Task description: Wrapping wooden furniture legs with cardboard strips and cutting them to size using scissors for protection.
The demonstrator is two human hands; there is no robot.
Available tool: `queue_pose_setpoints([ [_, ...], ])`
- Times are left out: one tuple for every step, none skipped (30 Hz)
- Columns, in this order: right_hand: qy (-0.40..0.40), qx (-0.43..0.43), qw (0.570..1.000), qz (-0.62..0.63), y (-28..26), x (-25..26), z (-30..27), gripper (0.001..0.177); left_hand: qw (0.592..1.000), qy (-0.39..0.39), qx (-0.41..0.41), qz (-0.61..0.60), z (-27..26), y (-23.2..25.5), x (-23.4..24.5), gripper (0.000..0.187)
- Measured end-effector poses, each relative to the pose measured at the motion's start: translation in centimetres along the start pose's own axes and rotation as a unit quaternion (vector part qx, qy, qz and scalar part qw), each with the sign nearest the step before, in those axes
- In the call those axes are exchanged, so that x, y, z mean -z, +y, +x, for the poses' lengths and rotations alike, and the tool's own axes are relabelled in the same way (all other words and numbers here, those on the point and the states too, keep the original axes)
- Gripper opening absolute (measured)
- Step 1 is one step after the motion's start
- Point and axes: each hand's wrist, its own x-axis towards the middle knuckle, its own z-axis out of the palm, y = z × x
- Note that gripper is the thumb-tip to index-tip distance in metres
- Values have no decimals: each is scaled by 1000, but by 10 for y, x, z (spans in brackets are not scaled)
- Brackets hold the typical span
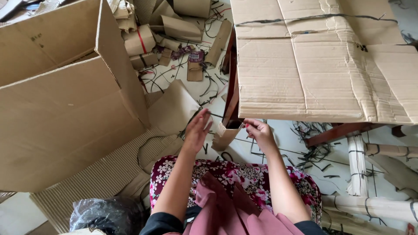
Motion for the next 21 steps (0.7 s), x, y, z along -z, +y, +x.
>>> queue_pose_setpoints([
  [1, -2, 1000, 0, -1, -2, -5, 27, 1000, 1, 2, 0, -4, 0, 7, 47],
  [16, 4, 1000, 10, -2, -4, -10, 25, 999, 19, -25, -11, -7, -1, 14, 47],
  [30, 10, 999, 19, -4, -6, -15, 25, 998, 38, -54, -23, -11, -1, 21, 46],
  [30, 8, 999, 19, -7, -10, -19, 25, 998, 39, -52, -24, -16, 1, 24, 46],
  [39, 30, 999, -17, -9, -15, -24, 23, 995, 57, -72, -28, -22, 4, 28, 42],
  [48, 53, 996, -52, -11, -20, -29, 25, 992, 74, -92, -32, -28, 7, 31, 38],
  [49, 52, 996, -51, -1, -24, -32, 25, 992, 74, -92, -32, -38, 5, 27, 38],
  [59, 61, 994, -67, 8, -29, -35, 26, 990, 89, -105, -27, -47, 3, 22, 32],
  [68, 71, 992, -84, 18, -33, -37, 29, 987, 104, -120, -22, -56, 2, 17, 26],
  [68, 72, 992, -84, 26, -37, -38, 29, 987, 103, -121, -23, -64, 1, 16, 26],
  [48, 92, 991, -89, 34, -40, -40, 31, 988, 95, -121, 26, -73, -2, 15, 24],
  [28, 111, 989, -94, 43, -43, -42, 34, 986, 87, -120, 75, -83, -5, 14, 23],
  [28, 109, 989, -96, 37, -48, -48, 34, 986, 88, -118, 74, -91, 4, 6, 23],
  [17, 126, 988, -83, 31, -53, -53, 34, 978, 64, -128, 152, -99, 12, -3, 20],
  [6, 142, 987, -71, 24, -58, -59, 40, 963, 40, -136, 230, -108, 21, -12, 17],
  [6, 140, 988, -71, 29, -57, -61, 40, 963, 41, -135, 230, -108, 20, -14, 17],
  [11, 150, 986, -73, 33, -58, -59, 40, 943, -1, -164, 291, -107, 23, -17, 18],
  [17, 160, 984, -74, 36, -59, -58, 39, 916, -43, -192, 350, -105, 25, -20, 19],
  [16, 161, 984, -72, 33, -61, -58, 39, 915, -43, -193, 351, -102, 25, -31, 19],
  [22, 172, 980, -97, 29, -62, -57, 38, 886, -58, -230, 398, -98, 26, -42, 23],
  [29, 181, 975, -123, 26, -61, -58, 36, 854, -75, -264, 442, -94, 24, -53, 27],
])
